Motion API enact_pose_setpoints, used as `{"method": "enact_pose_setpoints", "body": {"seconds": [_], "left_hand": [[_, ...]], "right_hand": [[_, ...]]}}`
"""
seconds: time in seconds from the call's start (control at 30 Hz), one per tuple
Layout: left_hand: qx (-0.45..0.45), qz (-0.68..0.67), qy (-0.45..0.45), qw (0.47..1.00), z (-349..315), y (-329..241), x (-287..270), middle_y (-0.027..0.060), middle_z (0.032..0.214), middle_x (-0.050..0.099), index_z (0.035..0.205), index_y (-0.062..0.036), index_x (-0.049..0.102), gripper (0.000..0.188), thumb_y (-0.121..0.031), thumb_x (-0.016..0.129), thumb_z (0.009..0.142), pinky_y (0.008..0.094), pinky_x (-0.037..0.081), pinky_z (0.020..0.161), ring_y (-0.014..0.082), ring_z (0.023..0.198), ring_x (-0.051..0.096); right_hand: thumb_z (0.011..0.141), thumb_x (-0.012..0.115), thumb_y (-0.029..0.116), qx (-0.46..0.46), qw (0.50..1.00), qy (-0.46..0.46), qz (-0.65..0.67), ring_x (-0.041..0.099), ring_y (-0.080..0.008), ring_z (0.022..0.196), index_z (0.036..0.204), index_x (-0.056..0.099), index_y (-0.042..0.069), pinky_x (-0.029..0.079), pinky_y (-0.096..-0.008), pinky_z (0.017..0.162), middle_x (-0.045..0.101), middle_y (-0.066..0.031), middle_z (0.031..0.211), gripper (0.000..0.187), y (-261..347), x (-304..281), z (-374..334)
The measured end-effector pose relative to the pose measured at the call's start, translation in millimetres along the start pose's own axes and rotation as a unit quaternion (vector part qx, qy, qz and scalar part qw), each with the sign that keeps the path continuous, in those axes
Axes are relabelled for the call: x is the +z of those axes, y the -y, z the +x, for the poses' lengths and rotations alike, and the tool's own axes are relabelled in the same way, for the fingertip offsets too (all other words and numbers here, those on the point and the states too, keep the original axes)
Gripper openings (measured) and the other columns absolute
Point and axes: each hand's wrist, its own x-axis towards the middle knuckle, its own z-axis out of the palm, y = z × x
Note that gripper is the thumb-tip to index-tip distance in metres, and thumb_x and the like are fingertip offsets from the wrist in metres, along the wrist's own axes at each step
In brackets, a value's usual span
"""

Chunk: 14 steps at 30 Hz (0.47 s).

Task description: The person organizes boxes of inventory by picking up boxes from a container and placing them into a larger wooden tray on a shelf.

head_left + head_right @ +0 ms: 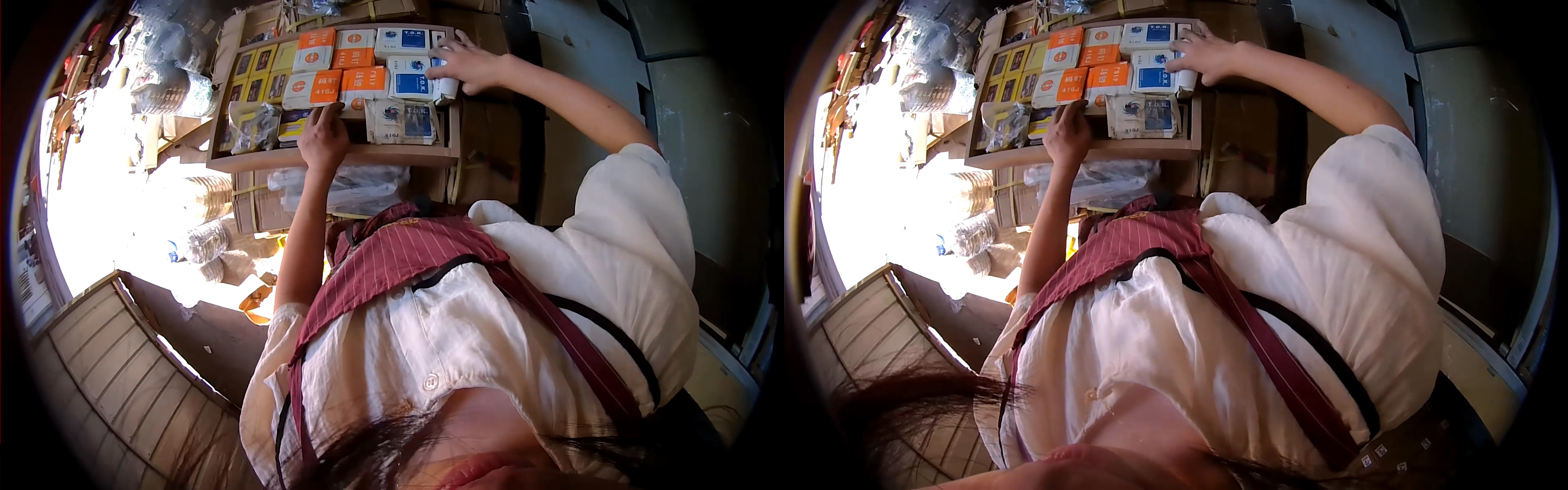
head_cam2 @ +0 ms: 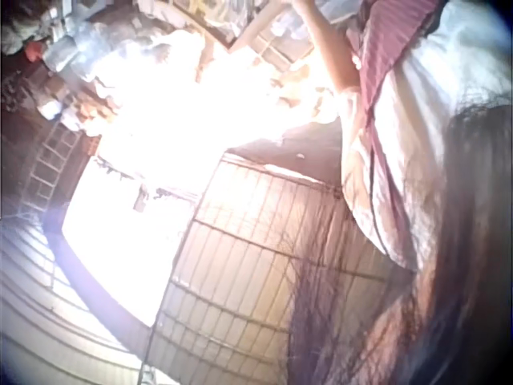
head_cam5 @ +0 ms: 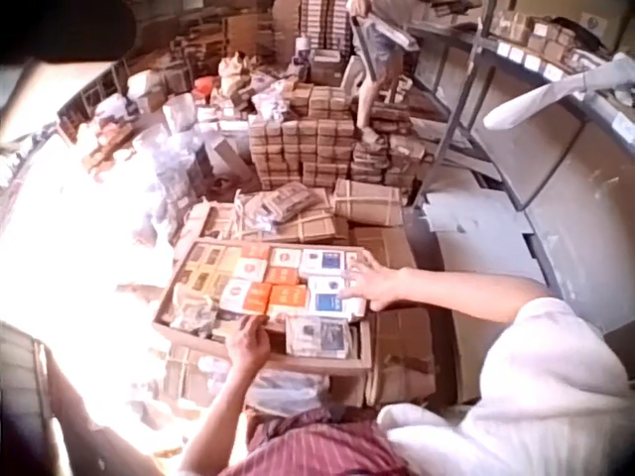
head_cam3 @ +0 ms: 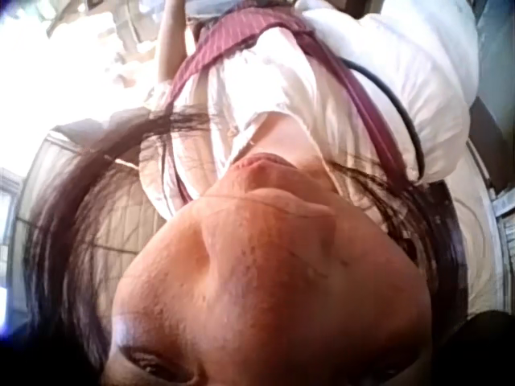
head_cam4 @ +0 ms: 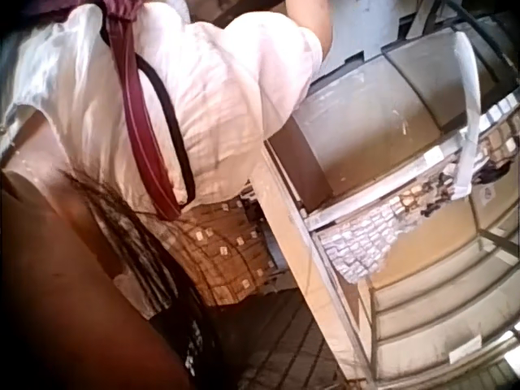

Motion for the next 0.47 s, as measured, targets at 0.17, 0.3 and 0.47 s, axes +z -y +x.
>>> {"method": "enact_pose_setpoints", "body": {"seconds": [0.17,0.3,0.47], "left_hand": [[0.005,-0.006,0.010,1.000,0.2,5.5,-3.7,0.0058,0.095,0.067,0.100,-0.0171,0.067,0.020,-0.010,0.058,0.084,0.0404,0.051,0.070,0.0310,0.086,0.064],[-0.004,-0.010,0.022,1.000,-1.9,5.2,-2.6,0.0078,0.097,0.067,0.101,-0.0162,0.067,0.020,-0.010,0.058,0.084,0.0421,0.051,0.071,0.0330,0.087,0.064],[0.006,0.008,0.054,0.999,-1.8,9.0,-3.3,0.0093,0.106,0.067,0.106,-0.0183,0.068,0.021,-0.018,0.060,0.087,0.0414,0.051,0.075,0.0333,0.094,0.064]], "right_hand": [[0.062,0.067,0.001,0.014,0.988,-0.126,0.087,0.041,-0.0341,0.126,0.105,0.067,0.017,0.039,-0.0541,0.104,0.058,-0.0059,0.116,0.045,17.8,18.2,3.3],[0.064,0.071,0.004,0.023,0.994,-0.073,0.081,0.040,-0.0327,0.127,0.102,0.068,0.018,0.033,-0.0556,0.107,0.057,-0.0054,0.122,0.041,18.8,16.9,2.5],[0.067,0.076,0.013,0.043,0.998,-0.034,0.010,0.030,-0.0322,0.139,0.107,0.068,0.024,0.019,-0.0577,0.115,0.049,-0.0030,0.136,0.042,27.5,16.6,9.7]]}}
